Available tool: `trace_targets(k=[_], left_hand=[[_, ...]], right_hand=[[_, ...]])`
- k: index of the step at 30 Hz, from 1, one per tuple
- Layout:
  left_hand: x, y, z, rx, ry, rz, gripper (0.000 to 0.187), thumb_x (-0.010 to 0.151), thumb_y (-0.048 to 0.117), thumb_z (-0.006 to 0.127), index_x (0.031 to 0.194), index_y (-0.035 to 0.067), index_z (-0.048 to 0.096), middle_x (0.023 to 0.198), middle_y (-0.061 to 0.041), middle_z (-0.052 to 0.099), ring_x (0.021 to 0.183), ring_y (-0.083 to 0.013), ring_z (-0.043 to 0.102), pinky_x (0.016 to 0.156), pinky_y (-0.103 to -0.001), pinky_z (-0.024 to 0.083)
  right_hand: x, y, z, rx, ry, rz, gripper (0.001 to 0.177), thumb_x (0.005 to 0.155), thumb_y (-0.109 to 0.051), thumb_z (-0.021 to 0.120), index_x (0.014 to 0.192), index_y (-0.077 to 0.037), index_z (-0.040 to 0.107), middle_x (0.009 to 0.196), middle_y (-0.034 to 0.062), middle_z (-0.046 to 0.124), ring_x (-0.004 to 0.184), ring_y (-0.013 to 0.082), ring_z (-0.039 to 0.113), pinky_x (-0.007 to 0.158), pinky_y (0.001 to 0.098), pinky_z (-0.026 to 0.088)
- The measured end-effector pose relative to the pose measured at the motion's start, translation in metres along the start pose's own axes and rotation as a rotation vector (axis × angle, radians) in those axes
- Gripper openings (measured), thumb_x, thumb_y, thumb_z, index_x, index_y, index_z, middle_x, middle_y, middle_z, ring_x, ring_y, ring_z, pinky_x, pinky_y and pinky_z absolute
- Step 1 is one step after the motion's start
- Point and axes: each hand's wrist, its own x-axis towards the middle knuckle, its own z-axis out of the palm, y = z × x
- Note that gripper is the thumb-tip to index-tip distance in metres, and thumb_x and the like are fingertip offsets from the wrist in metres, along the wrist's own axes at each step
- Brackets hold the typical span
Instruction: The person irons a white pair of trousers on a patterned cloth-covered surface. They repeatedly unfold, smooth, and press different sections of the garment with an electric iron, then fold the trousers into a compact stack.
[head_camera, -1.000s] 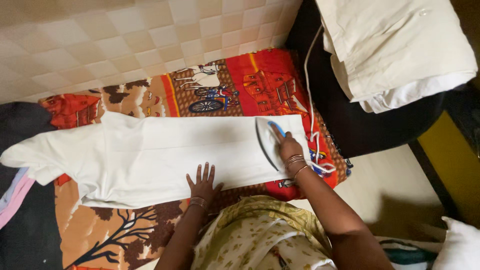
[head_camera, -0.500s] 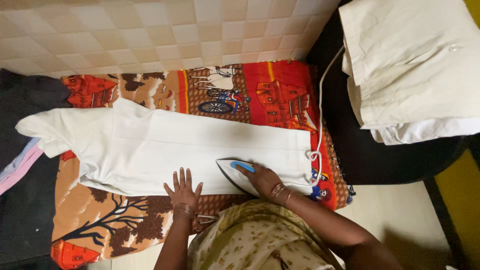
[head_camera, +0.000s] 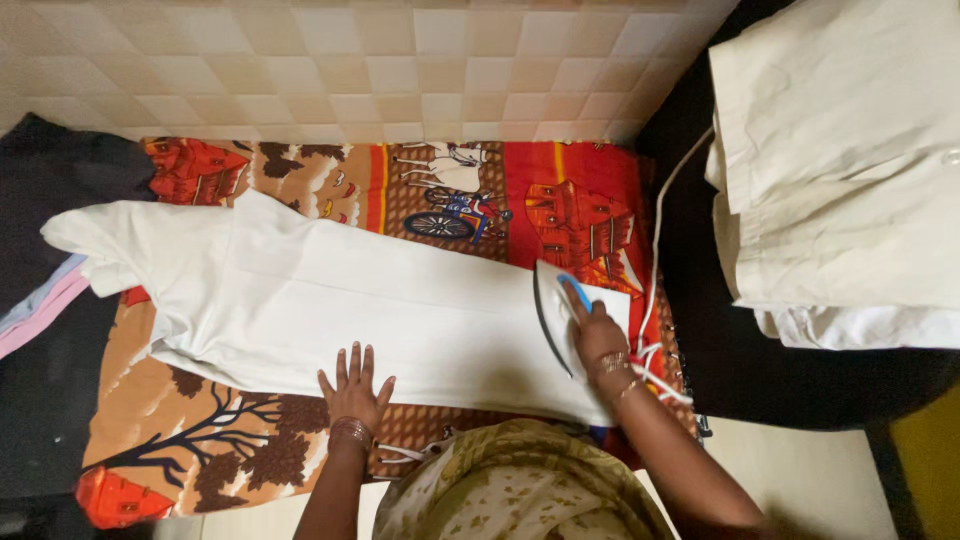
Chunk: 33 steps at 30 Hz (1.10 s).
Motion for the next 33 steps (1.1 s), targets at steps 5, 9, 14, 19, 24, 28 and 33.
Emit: trace_targets(k=[5, 9, 14, 19, 24, 28, 33], left_hand=[[-0.003, 0.0, 0.006, 0.086, 0.019, -0.017, 0.08, 0.096, 0.072, 0.025, 0.163, 0.029, 0.013, 0.171, 0.003, 0.006, 0.157, -0.0224, 0.002, 0.123, -0.06, 0.0], [0.003, 0.002, -0.001, 0.099, -0.027, -0.024, 0.081, 0.096, 0.072, 0.024, 0.163, 0.03, 0.012, 0.171, 0.004, 0.005, 0.157, -0.0223, 0.001, 0.123, -0.06, 0.001], [-0.001, 0.003, -0.003, 0.114, -0.069, -0.034, 0.08, 0.096, 0.072, 0.022, 0.163, 0.03, 0.011, 0.172, 0.004, 0.004, 0.157, -0.0211, 0.0, 0.124, -0.059, 0.002], [0.002, 0.003, -0.014, 0.112, -0.158, -0.022, 0.081, 0.097, 0.073, 0.017, 0.164, 0.03, 0.003, 0.171, 0.004, -0.003, 0.156, -0.021, -0.005, 0.122, -0.058, -0.001], [0.0, 0.003, -0.026, 0.114, -0.241, -0.028, 0.081, 0.097, 0.073, 0.015, 0.164, 0.031, -0.001, 0.172, 0.005, -0.007, 0.157, -0.0204, -0.007, 0.123, -0.058, 0.0], [0.002, 0.001, -0.03, 0.089, -0.276, -0.029, 0.082, 0.097, 0.074, 0.016, 0.165, 0.032, -0.003, 0.172, 0.006, -0.008, 0.157, -0.0198, -0.007, 0.123, -0.058, -0.001], [0.006, 0.002, -0.028, 0.104, -0.282, -0.03, 0.082, 0.097, 0.074, 0.016, 0.165, 0.031, -0.003, 0.172, 0.005, -0.008, 0.157, -0.0206, -0.007, 0.123, -0.058, -0.001]], right_hand=[[-0.051, -0.001, 0.002, -0.032, 0.043, -0.199, 0.081, 0.092, -0.021, 0.063, 0.157, -0.042, 0.02, 0.106, 0.0202, 0.06, 0.073, 0.0387, 0.067, 0.063, 0.0493, 0.058], [-0.023, 0.002, -0.009, -0.035, 0.015, -0.162, 0.081, 0.093, -0.021, 0.062, 0.158, -0.042, 0.019, 0.105, 0.0203, 0.06, 0.075, 0.0388, 0.068, 0.065, 0.0494, 0.059], [0.06, 0.017, -0.01, -0.037, 0.129, -0.063, 0.082, 0.094, -0.02, 0.064, 0.16, -0.042, 0.021, 0.111, 0.0261, 0.062, 0.078, 0.0403, 0.068, 0.069, 0.05, 0.057], [0.153, 0.054, -0.001, 0.577, 0.317, 0.076, 0.088, 0.089, -0.01, 0.075, 0.16, -0.012, 0.025, 0.106, 0.02, 0.067, 0.082, 0.0354, 0.065, 0.072, 0.0463, 0.054], [0.221, 0.064, 0.012, 1.498, 0.547, -0.034, 0.069, 0.078, 0.015, 0.076, 0.138, -0.006, 0.047, 0.116, 0.0023, 0.063, 0.104, 0.019, 0.064, 0.089, 0.0336, 0.058], [0.235, 0.057, 0.03, 1.818, 0.523, -0.019, 0.07, 0.07, 0.02, 0.069, 0.133, -0.006, 0.055, 0.114, 0.0067, 0.061, 0.102, 0.0238, 0.064, 0.087, 0.0366, 0.058], [0.232, 0.052, 0.046, 1.963, 0.483, 0.096, 0.073, 0.065, 0.02, 0.068, 0.131, -0.008, 0.055, 0.117, 0.0083, 0.064, 0.102, 0.0287, 0.066, 0.084, 0.0393, 0.058]])
